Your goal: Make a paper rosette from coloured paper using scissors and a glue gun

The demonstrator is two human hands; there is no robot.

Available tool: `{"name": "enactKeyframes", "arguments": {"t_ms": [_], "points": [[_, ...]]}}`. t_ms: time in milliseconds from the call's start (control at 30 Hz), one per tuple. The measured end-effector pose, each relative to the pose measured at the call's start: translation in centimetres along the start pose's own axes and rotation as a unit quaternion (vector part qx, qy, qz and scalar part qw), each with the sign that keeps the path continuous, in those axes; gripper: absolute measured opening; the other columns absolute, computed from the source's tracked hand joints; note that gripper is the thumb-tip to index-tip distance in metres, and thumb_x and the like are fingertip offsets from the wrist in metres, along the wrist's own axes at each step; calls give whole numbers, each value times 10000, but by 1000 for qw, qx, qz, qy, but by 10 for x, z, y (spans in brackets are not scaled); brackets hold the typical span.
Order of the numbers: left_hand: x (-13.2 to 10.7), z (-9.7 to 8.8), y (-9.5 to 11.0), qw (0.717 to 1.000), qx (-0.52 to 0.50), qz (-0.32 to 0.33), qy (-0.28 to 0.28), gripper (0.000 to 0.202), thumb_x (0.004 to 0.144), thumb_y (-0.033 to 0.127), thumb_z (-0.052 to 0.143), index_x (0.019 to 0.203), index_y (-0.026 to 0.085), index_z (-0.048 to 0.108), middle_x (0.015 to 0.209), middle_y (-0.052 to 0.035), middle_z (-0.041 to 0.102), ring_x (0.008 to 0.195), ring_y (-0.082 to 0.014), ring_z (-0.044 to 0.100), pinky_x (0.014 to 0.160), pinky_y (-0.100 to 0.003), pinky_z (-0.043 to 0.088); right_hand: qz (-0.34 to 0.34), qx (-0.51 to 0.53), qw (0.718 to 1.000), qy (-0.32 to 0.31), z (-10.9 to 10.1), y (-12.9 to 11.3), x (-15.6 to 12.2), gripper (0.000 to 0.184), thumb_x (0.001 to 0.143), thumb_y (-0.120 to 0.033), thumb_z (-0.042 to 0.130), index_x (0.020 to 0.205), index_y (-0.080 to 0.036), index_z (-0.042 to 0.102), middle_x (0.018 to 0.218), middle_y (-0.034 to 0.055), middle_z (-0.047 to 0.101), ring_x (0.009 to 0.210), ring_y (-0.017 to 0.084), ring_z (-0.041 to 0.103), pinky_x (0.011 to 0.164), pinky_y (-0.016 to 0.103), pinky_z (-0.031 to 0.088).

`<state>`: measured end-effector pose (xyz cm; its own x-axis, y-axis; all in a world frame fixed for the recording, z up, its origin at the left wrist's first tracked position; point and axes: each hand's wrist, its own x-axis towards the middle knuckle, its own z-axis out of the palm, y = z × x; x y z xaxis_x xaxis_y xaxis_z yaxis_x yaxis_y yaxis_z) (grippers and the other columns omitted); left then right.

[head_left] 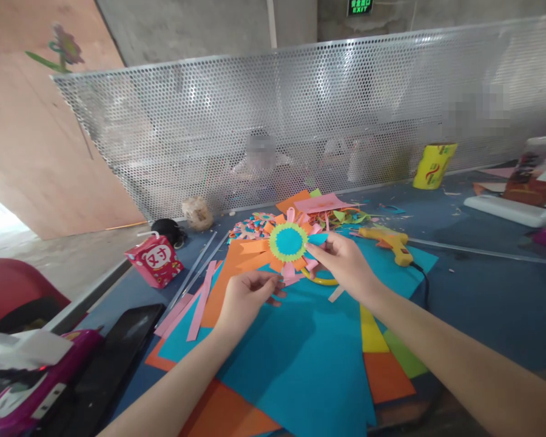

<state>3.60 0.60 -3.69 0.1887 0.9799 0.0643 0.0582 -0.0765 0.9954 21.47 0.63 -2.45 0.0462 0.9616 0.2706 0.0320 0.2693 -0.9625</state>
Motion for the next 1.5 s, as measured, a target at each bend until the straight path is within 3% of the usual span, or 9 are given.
{"name": "enactKeyframes", "arguments": {"t_ms": [300,667,967,1233,1500], "points": [[1,3,-3,996,-80,-38,-9,260,537,323,766,676,122,677,646,-49,681,673,-215,657,505,-248,523,8,-7,1000,0,1,-5,-2,217,722,-361,599,641,-204,473,512,-41,552,442,144,598,471,270,498],[-1,4,-1,991,-122,-54,6,318,499,371,781,621,117,635,579,-56,664,599,-188,644,473,-225,476,-14,22,999,-22,1,5,0,222,703,-402,623,723,-204,524,558,-34,558,462,148,597,459,278,511],[-1,4,-2,999,-51,-19,-5,267,559,370,749,590,124,650,575,-63,674,508,-146,604,476,-229,486,6,-8,1000,-1,1,-1,-1,197,730,-346,596,652,-204,484,519,-38,570,417,137,592,460,264,498],[-4,2,-2,997,-67,-5,-33,255,606,380,723,652,135,668,680,-70,689,596,-169,631,476,-233,489,17,65,997,37,-4,0,4,236,669,-383,648,709,-188,520,580,-34,583,400,118,573,455,260,503],[-2,4,-5,991,-127,-41,-23,279,579,333,751,755,132,670,754,-54,684,641,-166,637,501,-240,502,18,61,998,18,-1,2,3,259,653,-402,658,674,-191,509,546,-36,582,399,124,571,451,269,505]]}}
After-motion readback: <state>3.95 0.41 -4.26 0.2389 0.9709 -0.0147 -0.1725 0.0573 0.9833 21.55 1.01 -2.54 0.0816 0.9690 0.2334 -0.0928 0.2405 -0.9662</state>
